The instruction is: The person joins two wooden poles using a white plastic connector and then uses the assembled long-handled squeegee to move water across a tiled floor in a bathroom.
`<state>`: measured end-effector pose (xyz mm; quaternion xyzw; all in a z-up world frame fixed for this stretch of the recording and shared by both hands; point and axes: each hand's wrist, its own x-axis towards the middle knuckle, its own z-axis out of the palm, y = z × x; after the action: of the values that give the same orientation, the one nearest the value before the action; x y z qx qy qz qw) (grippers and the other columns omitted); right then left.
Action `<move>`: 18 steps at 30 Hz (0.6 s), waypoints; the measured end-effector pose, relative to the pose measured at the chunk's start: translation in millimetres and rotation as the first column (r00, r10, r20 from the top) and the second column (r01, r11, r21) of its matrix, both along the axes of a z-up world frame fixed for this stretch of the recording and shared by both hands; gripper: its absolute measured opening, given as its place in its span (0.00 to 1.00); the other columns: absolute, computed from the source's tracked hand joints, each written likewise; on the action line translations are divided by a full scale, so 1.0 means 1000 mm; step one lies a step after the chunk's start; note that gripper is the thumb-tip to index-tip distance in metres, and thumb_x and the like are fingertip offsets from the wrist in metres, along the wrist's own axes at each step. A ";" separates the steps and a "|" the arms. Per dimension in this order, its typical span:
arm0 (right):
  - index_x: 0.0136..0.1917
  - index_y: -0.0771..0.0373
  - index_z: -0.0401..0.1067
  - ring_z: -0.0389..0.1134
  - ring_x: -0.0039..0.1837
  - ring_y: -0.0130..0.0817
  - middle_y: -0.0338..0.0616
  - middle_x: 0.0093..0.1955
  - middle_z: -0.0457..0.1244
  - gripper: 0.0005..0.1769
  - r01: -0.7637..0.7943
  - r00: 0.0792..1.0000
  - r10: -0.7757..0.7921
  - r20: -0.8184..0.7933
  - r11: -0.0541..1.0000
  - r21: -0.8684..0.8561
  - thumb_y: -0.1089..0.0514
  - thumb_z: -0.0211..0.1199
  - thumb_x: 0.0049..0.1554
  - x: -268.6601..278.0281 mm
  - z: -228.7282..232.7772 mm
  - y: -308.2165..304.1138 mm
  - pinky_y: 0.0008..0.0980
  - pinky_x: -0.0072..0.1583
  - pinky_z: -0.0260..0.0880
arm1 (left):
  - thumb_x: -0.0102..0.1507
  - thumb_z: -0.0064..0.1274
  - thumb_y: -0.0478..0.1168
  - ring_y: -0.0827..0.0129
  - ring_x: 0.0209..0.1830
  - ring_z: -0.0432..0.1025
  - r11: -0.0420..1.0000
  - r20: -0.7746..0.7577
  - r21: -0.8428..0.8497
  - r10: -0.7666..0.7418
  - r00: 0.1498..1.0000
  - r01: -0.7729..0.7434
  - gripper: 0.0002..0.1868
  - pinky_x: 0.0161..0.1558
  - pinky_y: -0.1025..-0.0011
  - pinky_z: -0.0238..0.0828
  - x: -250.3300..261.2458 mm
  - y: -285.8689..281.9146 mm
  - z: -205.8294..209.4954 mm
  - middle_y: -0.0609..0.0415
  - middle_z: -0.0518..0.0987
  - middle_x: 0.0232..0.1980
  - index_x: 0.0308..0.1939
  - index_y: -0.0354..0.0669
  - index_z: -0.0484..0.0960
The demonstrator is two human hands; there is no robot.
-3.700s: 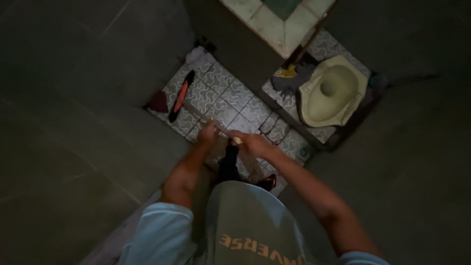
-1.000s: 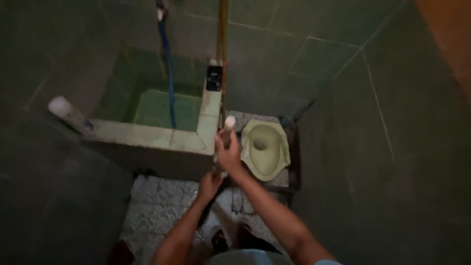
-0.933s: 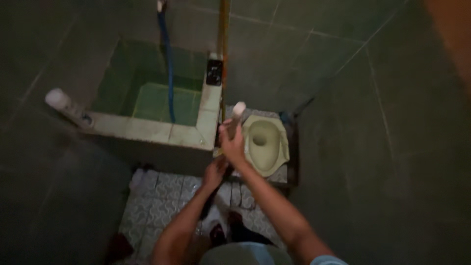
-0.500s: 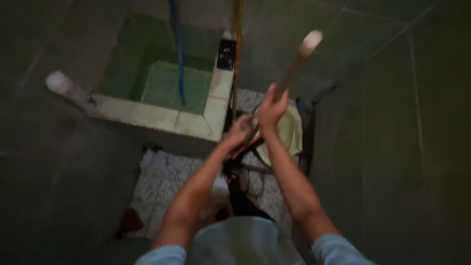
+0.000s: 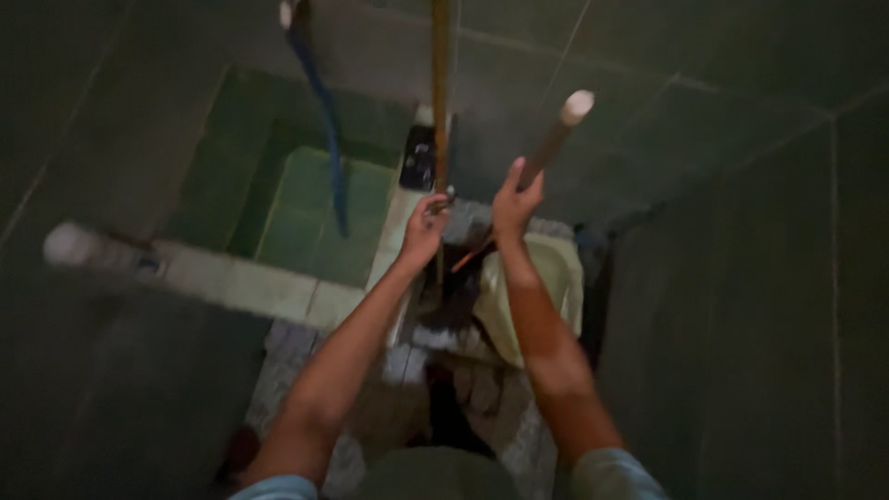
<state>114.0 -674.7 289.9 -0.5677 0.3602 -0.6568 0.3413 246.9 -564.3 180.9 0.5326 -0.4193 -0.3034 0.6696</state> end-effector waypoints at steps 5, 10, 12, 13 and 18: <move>0.64 0.69 0.66 0.65 0.55 0.34 0.43 0.54 0.65 0.24 -0.117 0.992 0.117 0.035 0.993 0.000 0.45 0.56 0.69 0.032 -0.029 -0.052 0.37 0.58 0.66 | 0.69 0.54 0.38 0.64 0.52 0.73 0.974 0.150 0.006 0.224 0.963 -0.227 0.25 0.54 0.68 0.73 0.027 -0.059 0.007 0.47 0.71 0.62 0.69 0.43 0.67; 0.67 0.68 0.62 0.68 0.57 0.41 0.47 0.55 0.66 0.26 -0.230 0.961 0.261 -0.096 0.940 0.250 0.44 0.54 0.67 0.060 -0.071 -0.086 0.39 0.60 0.67 | 0.67 0.55 0.40 0.59 0.62 0.68 0.949 0.175 0.105 0.278 0.944 -0.299 0.36 0.53 0.68 0.77 0.038 -0.087 0.042 0.40 0.60 0.68 0.75 0.42 0.54; 0.71 0.69 0.56 0.67 0.62 0.41 0.47 0.60 0.66 0.30 -0.257 0.959 0.278 -0.061 0.938 0.233 0.46 0.55 0.66 0.075 -0.099 -0.104 0.38 0.62 0.65 | 0.68 0.55 0.43 0.56 0.66 0.66 0.944 0.176 0.114 0.287 0.941 -0.309 0.39 0.54 0.64 0.76 0.039 -0.100 0.040 0.38 0.60 0.70 0.76 0.41 0.50; 0.69 0.69 0.59 0.67 0.62 0.42 0.48 0.59 0.65 0.27 -0.269 0.951 0.289 -0.107 0.948 0.171 0.47 0.54 0.68 0.079 -0.113 -0.111 0.39 0.62 0.64 | 0.69 0.55 0.44 0.54 0.68 0.64 0.942 0.208 0.130 0.278 0.938 -0.308 0.41 0.57 0.62 0.72 0.042 -0.104 0.035 0.37 0.59 0.71 0.77 0.40 0.48; 0.58 0.71 0.71 0.69 0.54 0.41 0.48 0.50 0.68 0.19 -0.350 0.891 0.374 -0.257 0.927 0.137 0.50 0.59 0.66 0.095 -0.157 -0.131 0.39 0.59 0.69 | 0.68 0.56 0.50 0.47 0.69 0.63 0.898 0.369 0.138 0.344 0.863 -0.417 0.46 0.64 0.53 0.65 0.060 -0.136 -0.002 0.32 0.63 0.70 0.79 0.35 0.46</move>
<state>209.4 -806.0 133.2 -0.6961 0.3205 -0.4791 0.4280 307.1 -700.4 178.9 0.7175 -0.3779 -0.1125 0.5742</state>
